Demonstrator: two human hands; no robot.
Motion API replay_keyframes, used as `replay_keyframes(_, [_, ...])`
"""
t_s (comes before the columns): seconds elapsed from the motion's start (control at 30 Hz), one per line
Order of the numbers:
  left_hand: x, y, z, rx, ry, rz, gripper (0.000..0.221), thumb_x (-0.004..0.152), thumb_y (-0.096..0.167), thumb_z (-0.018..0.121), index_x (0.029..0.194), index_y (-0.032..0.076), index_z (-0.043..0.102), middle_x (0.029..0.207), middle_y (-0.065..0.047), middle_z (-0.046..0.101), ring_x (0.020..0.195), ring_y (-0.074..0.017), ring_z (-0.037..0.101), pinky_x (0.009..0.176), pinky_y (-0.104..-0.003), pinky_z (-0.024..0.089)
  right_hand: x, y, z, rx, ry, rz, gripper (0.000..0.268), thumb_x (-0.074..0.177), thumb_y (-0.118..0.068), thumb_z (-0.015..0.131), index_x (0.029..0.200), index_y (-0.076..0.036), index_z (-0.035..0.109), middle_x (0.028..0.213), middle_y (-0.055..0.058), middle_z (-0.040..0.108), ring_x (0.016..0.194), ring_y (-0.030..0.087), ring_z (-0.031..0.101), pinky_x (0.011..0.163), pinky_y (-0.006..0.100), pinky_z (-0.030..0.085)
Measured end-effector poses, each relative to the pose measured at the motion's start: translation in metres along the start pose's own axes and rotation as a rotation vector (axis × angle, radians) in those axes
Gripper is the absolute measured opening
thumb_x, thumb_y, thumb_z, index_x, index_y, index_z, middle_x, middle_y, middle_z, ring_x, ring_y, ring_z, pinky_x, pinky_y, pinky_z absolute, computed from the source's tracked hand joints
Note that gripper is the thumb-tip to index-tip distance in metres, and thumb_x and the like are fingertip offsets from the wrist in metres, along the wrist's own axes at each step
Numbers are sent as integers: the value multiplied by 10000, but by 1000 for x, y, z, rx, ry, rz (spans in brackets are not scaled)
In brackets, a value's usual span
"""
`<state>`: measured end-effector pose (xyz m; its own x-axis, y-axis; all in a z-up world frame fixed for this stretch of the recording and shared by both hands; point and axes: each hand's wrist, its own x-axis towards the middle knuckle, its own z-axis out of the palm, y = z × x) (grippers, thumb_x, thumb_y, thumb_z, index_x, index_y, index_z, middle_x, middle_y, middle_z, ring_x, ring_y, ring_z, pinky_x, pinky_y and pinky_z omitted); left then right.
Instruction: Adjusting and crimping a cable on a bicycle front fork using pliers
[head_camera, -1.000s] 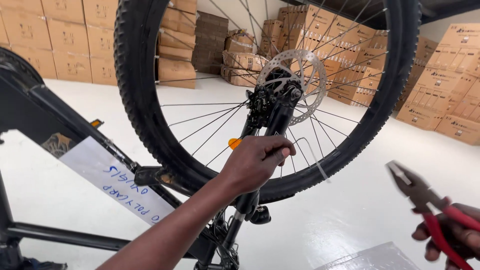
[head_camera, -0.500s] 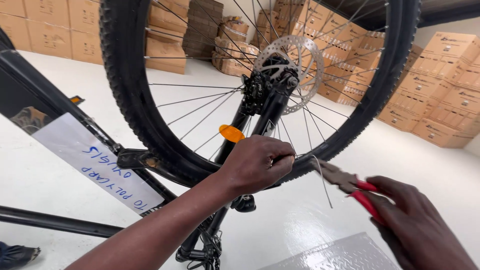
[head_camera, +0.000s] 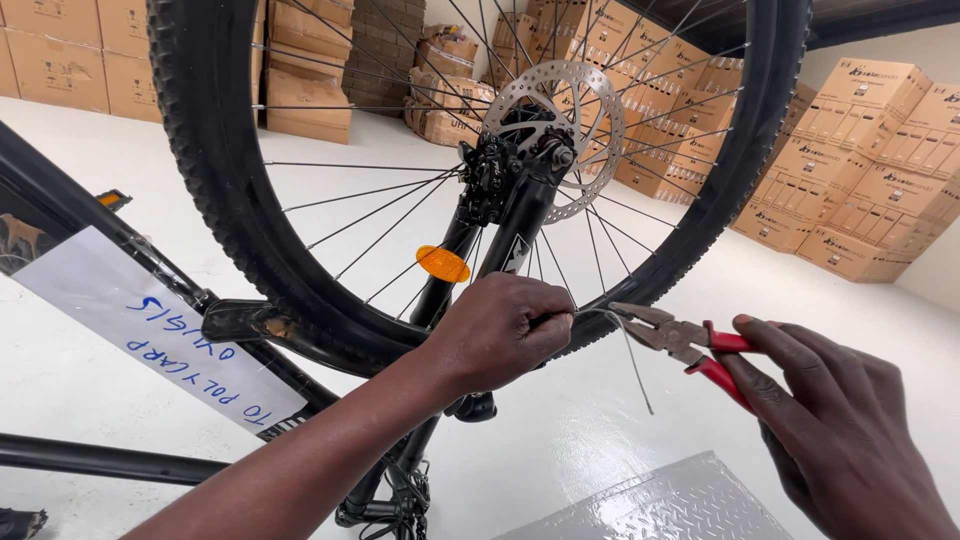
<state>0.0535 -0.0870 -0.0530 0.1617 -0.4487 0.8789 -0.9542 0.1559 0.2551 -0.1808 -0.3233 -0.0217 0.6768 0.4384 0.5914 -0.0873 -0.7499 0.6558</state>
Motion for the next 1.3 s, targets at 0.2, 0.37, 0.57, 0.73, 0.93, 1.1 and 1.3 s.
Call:
replay_keyframes(0.2, [0, 2, 4, -4, -16, -50, 189, 788, 122, 512, 619, 117, 428, 531, -39, 414, 524, -198, 354, 492, -399, 237, 0, 0, 4, 24, -4, -17, 634, 790, -71, 623, 1385, -275, 544, 1628, 48, 462, 1432, 300, 480, 1000, 505, 409])
replay_keyframes(0.37, [-1, 3, 3, -18, -2, -34, 223, 810, 115, 522, 618, 121, 408, 533, -30, 419, 521, -187, 362, 494, -390, 241, -5, 2, 9, 25, -8, -1, 594, 845, -144, 615, 1412, -298, 530, 1613, 34, 474, 1321, 310, 515, 983, 494, 417])
replay_keyframes(0.57, [-2, 0, 6, 12, 0, -12, 190, 801, 109, 529, 637, 125, 434, 546, -36, 431, 521, -207, 372, 495, -396, 252, -4, 1, 10, 12, -41, 40, 523, 872, -232, 617, 1385, -308, 555, 1572, -2, 500, 1247, 282, 545, 894, 470, 454])
replay_keyframes(0.73, [-4, 2, 5, 24, -1, -8, 217, 833, 118, 548, 642, 120, 445, 554, -28, 444, 519, -202, 393, 492, -397, 248, -5, -3, 8, 224, -121, 63, 481, 896, -250, 592, 1375, -212, 564, 1488, 59, 542, 1018, 276, 660, 831, 429, 558])
replay_keyframes(0.93, [-12, 2, 3, 39, 10, 48, 194, 891, 132, 557, 702, 119, 516, 632, 11, 517, 539, -203, 458, 497, -378, 310, -17, -24, 15, 1433, -627, 1040, 402, 922, -190, 681, 1166, 38, 906, 746, 194, 695, 577, 272, 549, 528, 385, 439])
replay_keyframes(1.1, [-16, 1, -4, 14, -70, 167, 138, 923, 168, 553, 872, 142, 678, 774, 29, 656, 686, -178, 623, 538, -351, 414, -89, -34, 85, 2222, -365, 1524, 501, 912, -69, 557, 1320, 212, 633, 999, 405, 649, 895, 596, 701, 688, 503, 530])
replay_keyframes(1.3, [-8, 7, -13, -110, -96, 86, 163, 936, 151, 537, 884, 85, 677, 795, -15, 670, 689, -177, 618, 626, -320, 455, -12, -34, 10, 1884, -720, 937, 770, 691, -368, 840, 1368, -4, 807, 1232, 120, 879, 1152, 226, 771, 989, 369, 526])
